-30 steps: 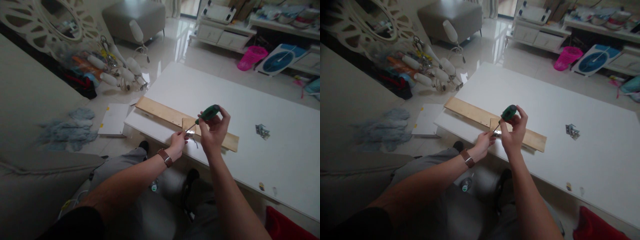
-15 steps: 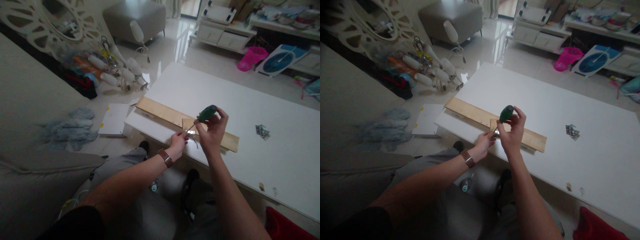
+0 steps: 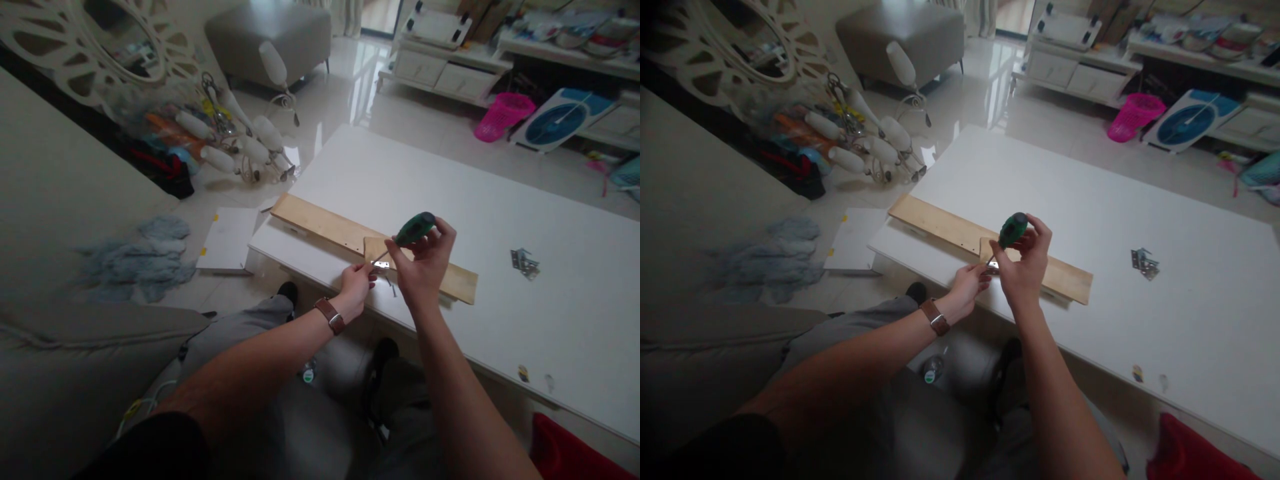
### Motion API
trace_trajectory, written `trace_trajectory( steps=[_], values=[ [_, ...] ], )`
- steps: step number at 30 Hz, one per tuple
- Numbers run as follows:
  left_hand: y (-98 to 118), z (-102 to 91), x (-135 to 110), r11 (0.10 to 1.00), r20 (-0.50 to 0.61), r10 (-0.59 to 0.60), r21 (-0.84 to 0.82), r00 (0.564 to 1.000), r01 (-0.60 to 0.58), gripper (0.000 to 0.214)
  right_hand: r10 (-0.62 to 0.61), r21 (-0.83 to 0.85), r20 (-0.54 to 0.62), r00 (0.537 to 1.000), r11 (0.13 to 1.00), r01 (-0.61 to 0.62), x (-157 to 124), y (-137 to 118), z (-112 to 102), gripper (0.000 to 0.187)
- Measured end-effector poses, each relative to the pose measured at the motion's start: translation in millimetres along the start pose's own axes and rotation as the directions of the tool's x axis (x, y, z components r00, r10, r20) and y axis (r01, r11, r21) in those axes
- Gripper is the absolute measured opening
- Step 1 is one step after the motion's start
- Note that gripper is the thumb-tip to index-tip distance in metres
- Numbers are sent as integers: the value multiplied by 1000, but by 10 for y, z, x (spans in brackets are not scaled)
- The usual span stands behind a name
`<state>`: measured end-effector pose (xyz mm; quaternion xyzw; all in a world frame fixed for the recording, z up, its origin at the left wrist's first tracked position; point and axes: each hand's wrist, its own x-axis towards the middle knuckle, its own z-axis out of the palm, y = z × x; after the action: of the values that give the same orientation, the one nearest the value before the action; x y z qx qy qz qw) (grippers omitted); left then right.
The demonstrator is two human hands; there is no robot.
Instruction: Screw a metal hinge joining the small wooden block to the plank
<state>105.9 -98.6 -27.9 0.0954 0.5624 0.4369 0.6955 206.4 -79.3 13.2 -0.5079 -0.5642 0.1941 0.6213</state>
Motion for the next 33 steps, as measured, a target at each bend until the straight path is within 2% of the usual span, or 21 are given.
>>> trace_trajectory(
  steps=[3, 8, 11, 15, 21, 27, 33],
  values=[
    [6, 1, 1, 1000, -9, -1, 2, 1000, 1, 15, 15, 1, -12, 1000, 1000, -15, -5, -17, 1, 69],
    [-13, -6, 18, 1000, -3, 6, 1, 1000, -6, 10, 18, 54, 34, 999, 998, -20, -17, -36, -2, 62],
    [-18, -8, 19, 1000, 9, 12, -2, 1000, -12, 10, 23, 35, 35, 999, 999, -24, -9, -2, -3, 64],
    [1, 4, 0, 1000, -8, 5, 3, 1000, -5, 16, 45, 37, -21, 999, 998, -44, -6, 30, -7, 72],
    [20, 12, -20, 1000, -4, 3, -8, 1000, -3, 15, 29, 71, 27, 999, 997, -31, -21, -23, 5, 61],
    [26, 18, -17, 1000, -26, -8, 8, 1000, 8, 16, 46, 20, -17, 999, 999, -45, 3, 14, 9, 70],
    [7, 5, -4, 1000, 0, 10, 6, 1000, -10, 14, 34, 46, 7, 999, 998, -34, -16, -30, 10, 61]
  ],
)
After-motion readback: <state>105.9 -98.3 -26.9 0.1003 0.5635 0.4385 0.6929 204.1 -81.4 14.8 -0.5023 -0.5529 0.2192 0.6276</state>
